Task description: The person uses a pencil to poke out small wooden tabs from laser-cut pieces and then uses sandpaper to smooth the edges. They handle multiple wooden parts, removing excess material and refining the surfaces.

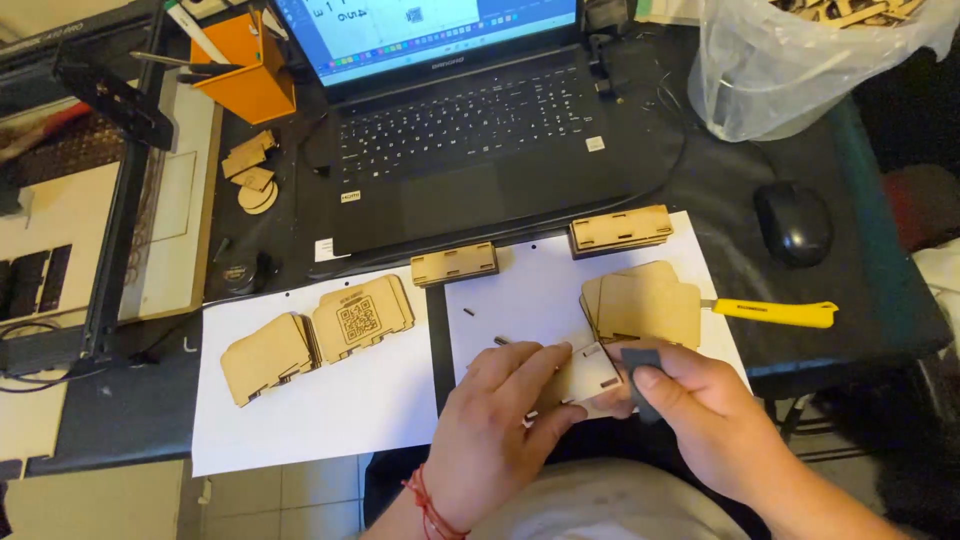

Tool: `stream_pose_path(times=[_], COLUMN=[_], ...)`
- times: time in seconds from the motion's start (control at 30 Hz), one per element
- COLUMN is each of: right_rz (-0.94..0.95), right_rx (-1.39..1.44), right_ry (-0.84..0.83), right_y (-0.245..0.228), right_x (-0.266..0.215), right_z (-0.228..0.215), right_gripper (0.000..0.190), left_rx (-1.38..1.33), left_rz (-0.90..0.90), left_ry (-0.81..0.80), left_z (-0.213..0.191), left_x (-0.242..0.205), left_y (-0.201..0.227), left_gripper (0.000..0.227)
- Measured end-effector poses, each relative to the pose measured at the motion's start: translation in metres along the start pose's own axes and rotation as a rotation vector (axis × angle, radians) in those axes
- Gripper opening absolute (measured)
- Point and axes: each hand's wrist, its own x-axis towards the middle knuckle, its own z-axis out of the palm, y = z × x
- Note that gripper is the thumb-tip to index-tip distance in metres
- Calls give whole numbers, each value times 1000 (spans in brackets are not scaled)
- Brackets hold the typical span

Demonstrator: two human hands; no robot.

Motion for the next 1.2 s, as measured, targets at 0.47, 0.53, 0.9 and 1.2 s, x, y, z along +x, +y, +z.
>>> stream_pose_path(times=[0.47, 0.53, 0.9, 1.2], right_rz=[65, 31, -187, -691], right_rx=[16, 11, 363, -403], right_ry=[3, -17, 185, 220], right_y=[30, 27, -7, -51], right_x=[-13, -11, 5, -4], right_z=[19, 19, 13, 26], right_gripper=[38, 40, 22, 23], left_rx=[70, 53, -638, -1717], left_rz=[141, 156, -410, -625], left_ry=[161, 167, -31, -352], left_z=[5, 1, -16, 5], left_x=[-11, -12, -7, -25], left_y=[-1, -5, -16, -31], left_gripper=[40, 39, 42, 41])
